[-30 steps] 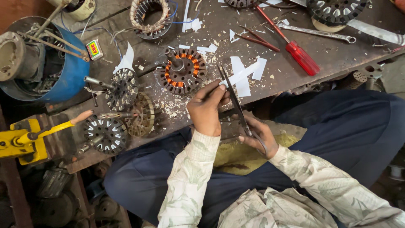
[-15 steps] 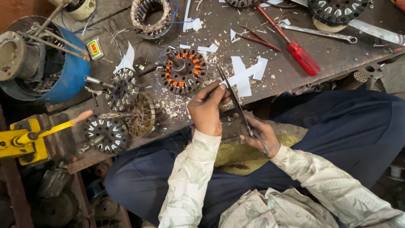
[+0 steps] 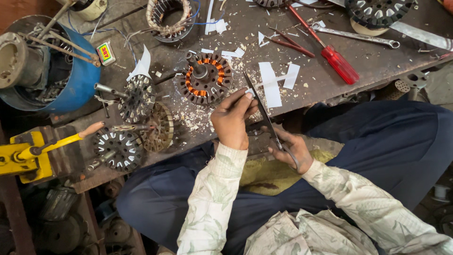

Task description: The person inserts small white insulating paper pieces into the slots of a motor rotor using their fingers. They use scissors to trim the paper to fit the slots and a screwdriver to push the pieces into place. The person handles the rotor and paper pieces repeatedly to complete the assembly.

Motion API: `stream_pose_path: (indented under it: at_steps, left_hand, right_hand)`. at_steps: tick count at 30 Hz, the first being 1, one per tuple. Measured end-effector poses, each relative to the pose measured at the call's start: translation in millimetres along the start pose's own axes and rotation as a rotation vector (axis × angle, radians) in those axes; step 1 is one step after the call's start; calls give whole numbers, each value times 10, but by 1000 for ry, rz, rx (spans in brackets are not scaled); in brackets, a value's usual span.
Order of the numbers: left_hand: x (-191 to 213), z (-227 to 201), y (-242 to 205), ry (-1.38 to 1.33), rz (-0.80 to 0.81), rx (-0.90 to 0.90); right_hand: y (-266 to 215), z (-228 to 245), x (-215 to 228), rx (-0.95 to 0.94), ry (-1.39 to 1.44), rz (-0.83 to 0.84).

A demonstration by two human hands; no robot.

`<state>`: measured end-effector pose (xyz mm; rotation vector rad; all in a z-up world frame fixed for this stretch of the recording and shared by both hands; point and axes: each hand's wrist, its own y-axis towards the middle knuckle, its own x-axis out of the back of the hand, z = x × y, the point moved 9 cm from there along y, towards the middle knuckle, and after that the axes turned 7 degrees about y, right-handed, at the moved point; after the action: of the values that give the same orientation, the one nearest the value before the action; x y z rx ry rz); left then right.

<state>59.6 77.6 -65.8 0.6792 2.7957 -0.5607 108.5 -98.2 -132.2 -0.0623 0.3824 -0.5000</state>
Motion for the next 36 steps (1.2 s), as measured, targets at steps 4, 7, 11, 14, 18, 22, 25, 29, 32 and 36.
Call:
stream_pose_path:
  at_steps: [4,7,11,14,18,22,25,29,32,36]
  left_hand:
    - [-37,-37,-21,-21,19,19]
    - [-7,-81,-46,2,0,15]
    - [11,-101,-58,20,-25,8]
    - [0,-115,-61,26,-7,-3]
    - [19,-151,-66,46,-17,-15]
    - [19,-191,-53,49,-7,-31]
    - [19,-225,-60,61,0,-41]
    - [6,-219,-73,43,10,-54]
    - [38,-135,-62,5,-5,-35]
    - [-54,-54,-152,-61,88,-158]
  right_hand:
    - [-13,17,-2,21,3,20]
    - [-15,51,-46,36,10,66]
    - [-27,90,-75,66,0,78]
    - [-19,71,-81,49,91,91]
    - [-9,52,-66,41,55,80]
    - [-6,-25,-49,23,84,74]
    - [-11,-70,-37,55,131,100]
    - [-32,-131,10,68,117,88]
    - [-22,-141,47,47,-21,49]
    - [29,113,223,88,-58,-145]
